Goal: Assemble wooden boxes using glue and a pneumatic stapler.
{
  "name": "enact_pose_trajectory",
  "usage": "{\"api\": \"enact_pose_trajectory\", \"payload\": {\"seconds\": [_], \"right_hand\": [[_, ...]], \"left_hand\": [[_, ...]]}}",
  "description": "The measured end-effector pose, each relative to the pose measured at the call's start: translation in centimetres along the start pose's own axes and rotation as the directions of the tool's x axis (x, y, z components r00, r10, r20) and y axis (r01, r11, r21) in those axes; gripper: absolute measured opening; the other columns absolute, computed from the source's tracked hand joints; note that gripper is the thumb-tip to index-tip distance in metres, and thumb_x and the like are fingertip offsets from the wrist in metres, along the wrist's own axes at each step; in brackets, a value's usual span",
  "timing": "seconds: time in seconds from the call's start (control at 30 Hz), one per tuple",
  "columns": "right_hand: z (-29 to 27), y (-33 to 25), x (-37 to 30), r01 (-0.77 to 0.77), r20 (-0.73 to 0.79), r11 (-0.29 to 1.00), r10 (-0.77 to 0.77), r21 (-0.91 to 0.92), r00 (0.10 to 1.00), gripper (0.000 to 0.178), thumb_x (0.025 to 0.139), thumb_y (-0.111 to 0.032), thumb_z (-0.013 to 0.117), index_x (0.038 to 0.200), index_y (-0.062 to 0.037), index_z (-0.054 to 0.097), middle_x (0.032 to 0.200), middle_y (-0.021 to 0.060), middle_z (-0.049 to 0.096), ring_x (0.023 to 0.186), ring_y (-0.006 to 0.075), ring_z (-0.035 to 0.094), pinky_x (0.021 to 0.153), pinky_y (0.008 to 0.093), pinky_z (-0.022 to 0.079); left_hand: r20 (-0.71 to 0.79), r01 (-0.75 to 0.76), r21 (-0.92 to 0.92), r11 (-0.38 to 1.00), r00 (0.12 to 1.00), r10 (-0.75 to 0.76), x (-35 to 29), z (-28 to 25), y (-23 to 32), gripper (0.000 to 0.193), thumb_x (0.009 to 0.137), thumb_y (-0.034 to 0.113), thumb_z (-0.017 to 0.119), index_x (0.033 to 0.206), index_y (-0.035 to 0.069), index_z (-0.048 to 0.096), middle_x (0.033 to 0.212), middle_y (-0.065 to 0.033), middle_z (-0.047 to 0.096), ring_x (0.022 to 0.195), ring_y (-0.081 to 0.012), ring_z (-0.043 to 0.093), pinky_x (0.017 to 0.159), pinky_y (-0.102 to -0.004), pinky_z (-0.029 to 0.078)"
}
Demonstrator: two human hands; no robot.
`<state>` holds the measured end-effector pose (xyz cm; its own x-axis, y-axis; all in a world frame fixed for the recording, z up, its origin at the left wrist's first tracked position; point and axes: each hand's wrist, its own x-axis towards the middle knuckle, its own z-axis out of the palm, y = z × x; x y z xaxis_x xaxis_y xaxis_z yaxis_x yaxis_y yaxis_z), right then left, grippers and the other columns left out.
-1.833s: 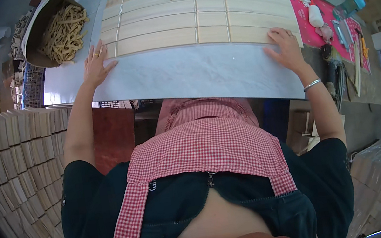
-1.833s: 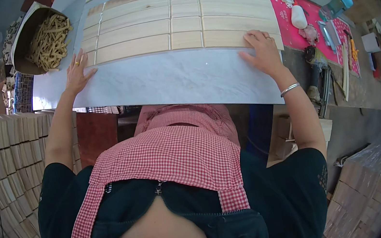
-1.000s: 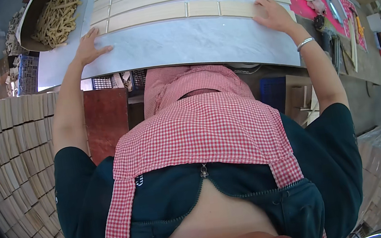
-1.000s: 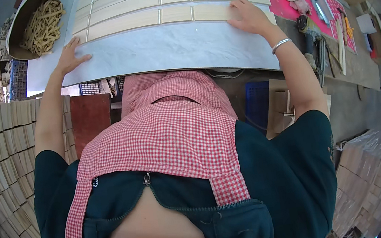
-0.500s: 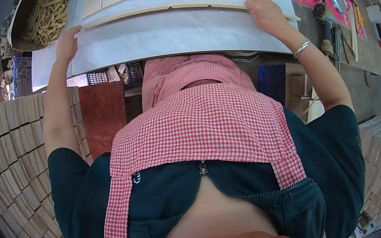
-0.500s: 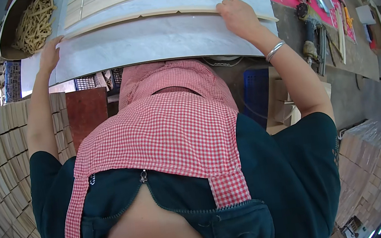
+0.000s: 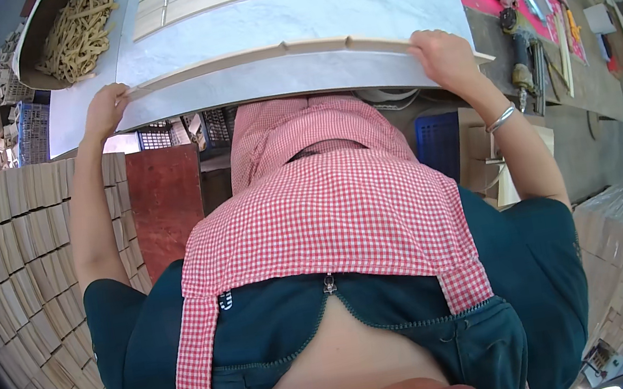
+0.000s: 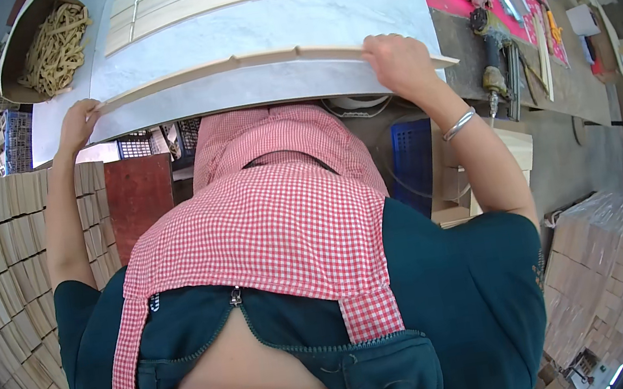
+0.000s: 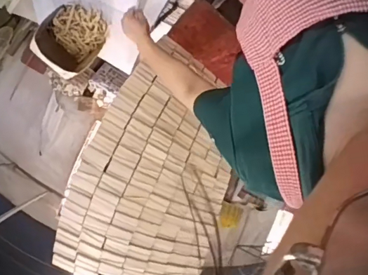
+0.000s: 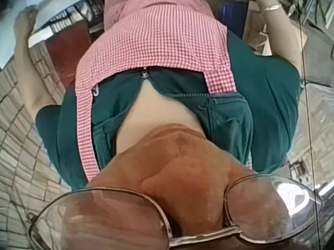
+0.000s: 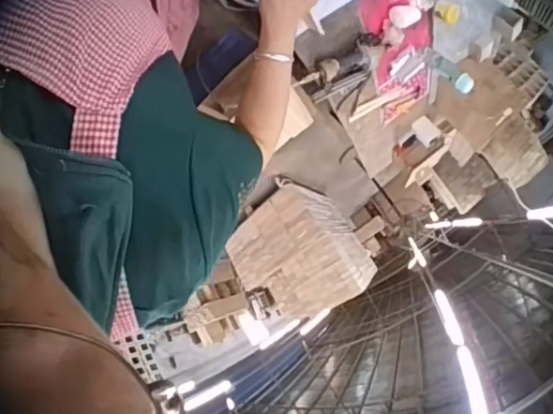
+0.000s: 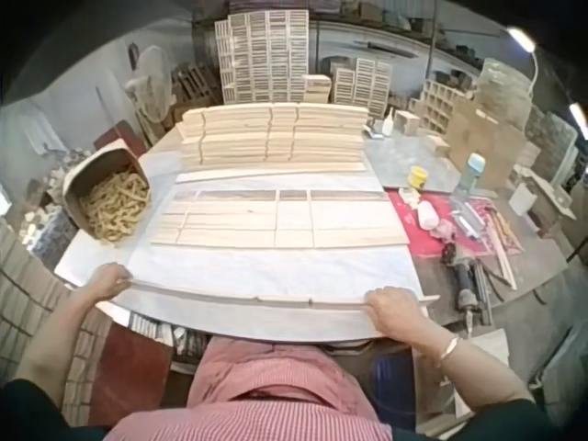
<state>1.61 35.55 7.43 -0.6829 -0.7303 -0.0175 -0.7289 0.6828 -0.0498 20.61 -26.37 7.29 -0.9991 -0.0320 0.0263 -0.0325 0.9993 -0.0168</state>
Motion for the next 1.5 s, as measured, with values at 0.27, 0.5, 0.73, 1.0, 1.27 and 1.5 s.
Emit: {"api": "enact_pose_trajectory", "payload": {"seconds": [0.27, 0.5, 0.73, 1.0, 1.27, 1.5], "right_hand": [[-0.8, 4.8, 5.7, -0.596, -0.225, 0.803, 0.583, 0.011, 0.781, 0.022, 0.094, -0.021, 0.053, 0.103, -0.0042, 0.064, 0.091, 0.0163, 0.072, 0.087, 0.0391, 0.069, 0.074, 0.0474, 0.053], [1.0, 4.4, 6.7, -0.324, -0.140, 0.928, 0.351, 0.185, 0.926, 0.029, 0.093, -0.019, 0.053, 0.113, -0.0023, 0.066, 0.090, 0.0178, 0.073, 0.086, 0.0377, 0.069, 0.077, 0.0461, 0.053], [-1.0, 0.4, 7.9, 0.051, 0.009, 0.901, -0.061, 0.431, 0.998, 0.024, 0.087, -0.016, 0.062, 0.104, -0.0018, 0.071, 0.094, 0.0170, 0.070, 0.082, 0.0358, 0.066, 0.076, 0.0423, 0.052], [-0.8, -6.2, 9.3, 0.356, -0.200, 0.934, -0.346, 0.015, 0.917, 0.017, 0.081, -0.017, 0.072, 0.093, -0.0044, 0.070, 0.089, 0.0105, 0.061, 0.080, 0.0294, 0.061, 0.073, 0.0384, 0.049], [2.1, -10.6, 10.4, 0.529, -0.261, 0.812, -0.470, 0.246, 0.843, 0.019, 0.084, -0.021, 0.073, 0.087, -0.0061, 0.062, 0.084, 0.0081, 0.058, 0.075, 0.0269, 0.058, 0.069, 0.0363, 0.048], [2.8, -13.0, 11.6, 0.438, -0.207, 0.844, -0.390, 0.310, 0.897, 0.019, 0.089, -0.019, 0.072, 0.083, -0.0059, 0.060, 0.077, 0.0062, 0.057, 0.066, 0.0229, 0.056, 0.063, 0.0330, 0.046]], "left_hand": [[-0.081, -0.035, -0.159, 0.987, 0.996, 0.023, 7.9, -0.9, 11.4, 0.020, 0.089, 0.021, 0.056, 0.088, 0.002, 0.060, 0.088, -0.0148, 0.068, 0.079, -0.0374, 0.061, 0.072, -0.0456, 0.047], [0.029, 0.078, -0.090, 0.993, 0.997, -0.076, 11.7, 1.3, 14.8, 0.019, 0.089, 0.020, 0.055, 0.094, 0.004, 0.063, 0.095, -0.0155, 0.071, 0.083, -0.0391, 0.064, 0.074, -0.0471, 0.050], [0.096, 0.010, -0.069, 0.998, 0.995, -0.004, 11.7, 0.0, 17.9, 0.046, 0.085, 0.009, 0.056, 0.131, 0.013, 0.059, 0.107, -0.0148, 0.071, 0.090, -0.0380, 0.067, 0.081, -0.0454, 0.053], [0.233, -0.121, -0.259, 0.958, 0.955, 0.184, 10.4, 1.3, 17.0, 0.060, 0.078, 0.005, 0.054, 0.137, 0.015, 0.054, 0.118, -0.0169, 0.067, 0.097, -0.0374, 0.066, 0.085, -0.0431, 0.054], [0.249, 0.159, -0.649, 0.744, 0.969, 0.009, 10.1, 1.9, 16.3, 0.051, 0.087, 0.011, 0.056, 0.137, 0.014, 0.052, 0.132, -0.0141, 0.061, 0.108, -0.0310, 0.062, 0.094, -0.0418, 0.052], [0.076, 0.104, -0.765, 0.636, 0.995, -0.071, 10.0, 4.7, 15.4, 0.039, 0.097, 0.031, 0.061, 0.132, 0.015, 0.054, 0.128, -0.0130, 0.063, 0.102, -0.0286, 0.063, 0.088, -0.0380, 0.053]]}}
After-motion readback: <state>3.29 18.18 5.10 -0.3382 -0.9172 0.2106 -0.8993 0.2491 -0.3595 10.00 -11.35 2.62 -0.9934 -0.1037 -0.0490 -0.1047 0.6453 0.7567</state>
